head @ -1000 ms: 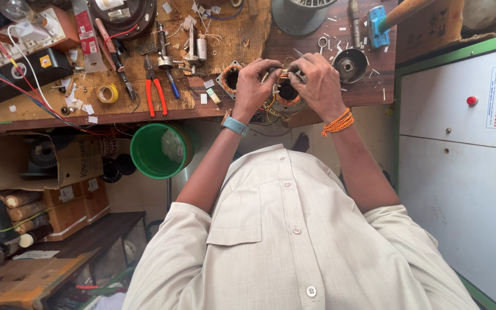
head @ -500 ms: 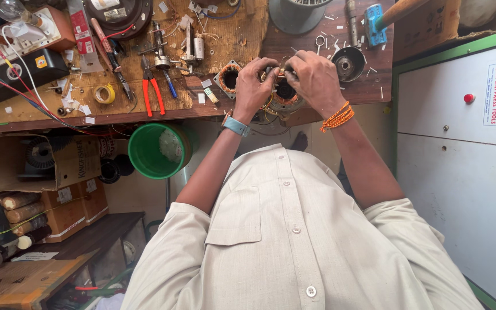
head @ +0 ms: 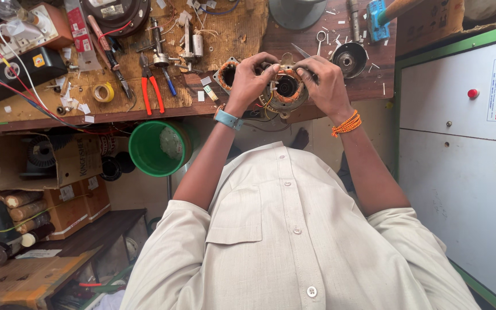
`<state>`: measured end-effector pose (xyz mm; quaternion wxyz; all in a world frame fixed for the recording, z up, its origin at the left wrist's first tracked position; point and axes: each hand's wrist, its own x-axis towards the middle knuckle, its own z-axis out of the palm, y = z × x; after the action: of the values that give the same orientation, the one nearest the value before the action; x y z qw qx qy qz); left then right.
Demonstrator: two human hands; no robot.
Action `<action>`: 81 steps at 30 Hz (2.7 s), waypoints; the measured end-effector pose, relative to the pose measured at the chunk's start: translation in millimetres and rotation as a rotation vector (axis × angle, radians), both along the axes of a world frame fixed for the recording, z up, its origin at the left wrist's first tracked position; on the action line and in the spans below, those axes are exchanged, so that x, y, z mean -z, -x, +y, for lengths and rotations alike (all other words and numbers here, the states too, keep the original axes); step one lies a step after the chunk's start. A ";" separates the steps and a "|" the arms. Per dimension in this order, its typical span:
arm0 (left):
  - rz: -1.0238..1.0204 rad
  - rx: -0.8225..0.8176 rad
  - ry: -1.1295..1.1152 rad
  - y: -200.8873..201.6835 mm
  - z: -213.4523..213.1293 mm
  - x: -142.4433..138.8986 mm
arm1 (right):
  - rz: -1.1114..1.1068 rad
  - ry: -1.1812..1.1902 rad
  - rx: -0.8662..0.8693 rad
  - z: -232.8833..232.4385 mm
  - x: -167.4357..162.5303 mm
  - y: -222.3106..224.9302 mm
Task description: The person works on a disassembled electrical motor stator on a cluttered workbench. They use a metal tool to adjust and press down copper windings inside the stator slots, occasionally repositioning the stator and handling loose wires.
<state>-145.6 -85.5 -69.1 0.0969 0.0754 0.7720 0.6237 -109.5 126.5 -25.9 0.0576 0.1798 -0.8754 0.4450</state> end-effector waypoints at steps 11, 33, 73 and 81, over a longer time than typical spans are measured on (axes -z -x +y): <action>0.042 -0.086 0.049 -9.4 1.0 -2.5 | 0.027 0.067 0.086 -2.0 1.6 -2.8; -0.124 -0.017 -0.002 -5.7 -10.9 8.4 | -0.050 0.168 0.099 -4.7 12.7 -12.6; -0.314 -0.155 -0.299 -78.0 -17.2 28.2 | 0.239 -0.257 0.072 41.5 31.5 -15.1; 0.342 -0.049 0.125 -65.7 -24.3 -6.0 | 0.083 -0.003 0.296 13.3 20.8 -64.0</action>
<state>-79.9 -109.8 -63.1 -0.0467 0.1554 0.8161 0.5547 -45.5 139.8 -46.7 0.1584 0.0671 -0.8899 0.4225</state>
